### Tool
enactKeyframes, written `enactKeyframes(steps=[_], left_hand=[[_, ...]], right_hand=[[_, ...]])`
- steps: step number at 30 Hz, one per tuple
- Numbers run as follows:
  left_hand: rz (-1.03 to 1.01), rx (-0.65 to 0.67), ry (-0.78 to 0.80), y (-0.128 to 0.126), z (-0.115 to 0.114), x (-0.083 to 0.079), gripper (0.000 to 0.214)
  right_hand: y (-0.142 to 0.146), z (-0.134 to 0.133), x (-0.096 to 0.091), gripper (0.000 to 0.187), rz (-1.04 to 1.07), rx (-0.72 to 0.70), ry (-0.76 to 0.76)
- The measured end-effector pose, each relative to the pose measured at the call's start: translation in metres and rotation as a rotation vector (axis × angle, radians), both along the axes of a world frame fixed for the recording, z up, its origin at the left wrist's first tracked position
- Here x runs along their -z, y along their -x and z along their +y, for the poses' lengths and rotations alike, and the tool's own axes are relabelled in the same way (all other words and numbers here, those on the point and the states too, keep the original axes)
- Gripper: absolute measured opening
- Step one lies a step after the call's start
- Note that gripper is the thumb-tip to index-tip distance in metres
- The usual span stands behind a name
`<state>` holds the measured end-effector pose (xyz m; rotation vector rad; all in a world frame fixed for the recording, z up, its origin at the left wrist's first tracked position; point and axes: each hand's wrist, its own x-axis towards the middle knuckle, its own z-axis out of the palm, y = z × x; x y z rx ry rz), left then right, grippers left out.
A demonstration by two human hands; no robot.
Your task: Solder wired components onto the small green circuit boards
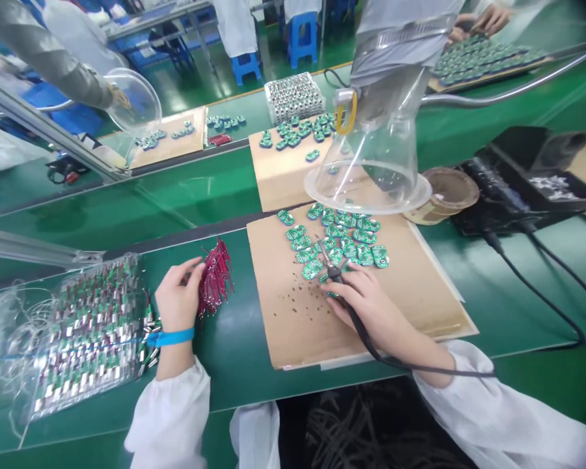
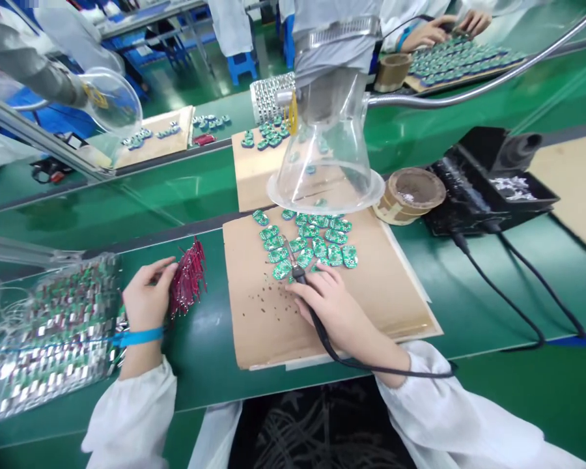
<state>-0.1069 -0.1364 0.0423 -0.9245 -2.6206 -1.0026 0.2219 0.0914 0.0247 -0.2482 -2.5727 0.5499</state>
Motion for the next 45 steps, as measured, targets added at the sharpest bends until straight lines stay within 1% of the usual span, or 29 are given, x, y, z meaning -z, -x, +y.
enactKeyframes(steps=[2, 4, 7, 10, 12, 16, 19, 20, 22, 25, 27, 28, 29, 30, 32, 33, 35, 36, 37, 39, 43, 45], left_hand=[[-0.033, -0.086, -0.109, 0.003, -0.001, -0.003, 0.046], [-0.069, -0.138, -0.170, 0.004, -0.002, -0.004, 0.048], [-0.121, -0.114, -0.130, 0.002, -0.002, -0.003, 0.036], [-0.147, -0.050, -0.045, 0.000, -0.004, -0.001, 0.031], [-0.136, -0.040, -0.014, -0.001, -0.005, -0.001, 0.030], [-0.062, -0.076, 0.005, -0.001, -0.006, -0.005, 0.030], [-0.091, -0.081, -0.006, 0.004, -0.009, -0.004, 0.031], [-0.100, -0.073, 0.000, 0.006, -0.011, -0.003, 0.032], [-0.109, -0.060, 0.024, 0.009, -0.015, -0.002, 0.035], [-0.126, -0.085, 0.017, 0.005, -0.015, -0.008, 0.042], [-0.174, -0.078, -0.035, -0.011, -0.008, -0.017, 0.044], [-0.220, -0.042, -0.066, -0.024, -0.002, -0.021, 0.043], [-0.270, 0.018, -0.086, -0.041, 0.005, -0.025, 0.040], [-0.340, 0.111, -0.091, -0.059, 0.013, -0.028, 0.035], [-0.432, 0.309, -0.079, -0.099, 0.030, -0.031, 0.025], [-0.468, 0.375, -0.088, -0.118, 0.038, -0.030, 0.022], [-0.539, 0.440, -0.116, -0.148, 0.049, -0.028, 0.020], [-0.555, 0.450, -0.135, -0.158, 0.053, -0.027, 0.020], [-0.564, 0.456, -0.147, -0.165, 0.054, -0.026, 0.020], [-0.551, 0.461, -0.162, -0.170, 0.055, -0.025, 0.019], [-0.530, 0.451, -0.169, -0.167, 0.050, -0.027, 0.019], [-0.554, 0.459, -0.163, -0.167, 0.049, -0.029, 0.019]], right_hand=[[0.000, -0.009, 0.000, 0.034, -0.005, -0.037, 0.066], [0.005, -0.014, -0.003, 0.037, -0.031, -0.080, 0.154], [0.013, -0.016, -0.011, 0.039, -0.073, -0.125, 0.281], [0.019, -0.011, -0.016, 0.040, -0.115, -0.205, 0.342], [0.023, -0.005, -0.017, 0.040, -0.122, -0.196, 0.340], [0.033, 0.006, -0.011, 0.039, -0.034, -0.069, 0.313], [0.035, 0.005, -0.010, 0.038, -0.019, -0.036, 0.305], [0.035, 0.002, -0.010, 0.038, -0.026, -0.043, 0.300], [0.034, -0.006, -0.013, 0.038, -0.050, -0.100, 0.278], [0.037, -0.017, -0.017, 0.038, -0.092, -0.192, 0.242], [0.041, -0.018, -0.019, 0.034, -0.060, -0.169, 0.256], [0.042, -0.018, -0.020, 0.032, -0.020, -0.141, 0.283], [0.043, -0.016, -0.020, 0.030, 0.020, -0.116, 0.320], [0.043, -0.014, -0.020, 0.029, 0.055, -0.096, 0.361], [0.042, -0.010, -0.021, 0.025, 0.103, -0.065, 0.426], [0.040, -0.009, -0.023, 0.022, 0.113, -0.052, 0.446], [0.038, -0.008, -0.026, 0.014, 0.131, -0.034, 0.472], [0.036, -0.008, -0.028, 0.009, 0.144, -0.029, 0.481], [0.035, -0.008, -0.030, 0.005, 0.157, -0.027, 0.490], [0.033, -0.009, -0.034, 0.007, 0.193, -0.025, 0.492], [0.029, -0.010, -0.037, 0.003, 0.205, -0.052, 0.498], [0.029, -0.009, -0.037, 0.005, 0.204, -0.074, 0.500]])
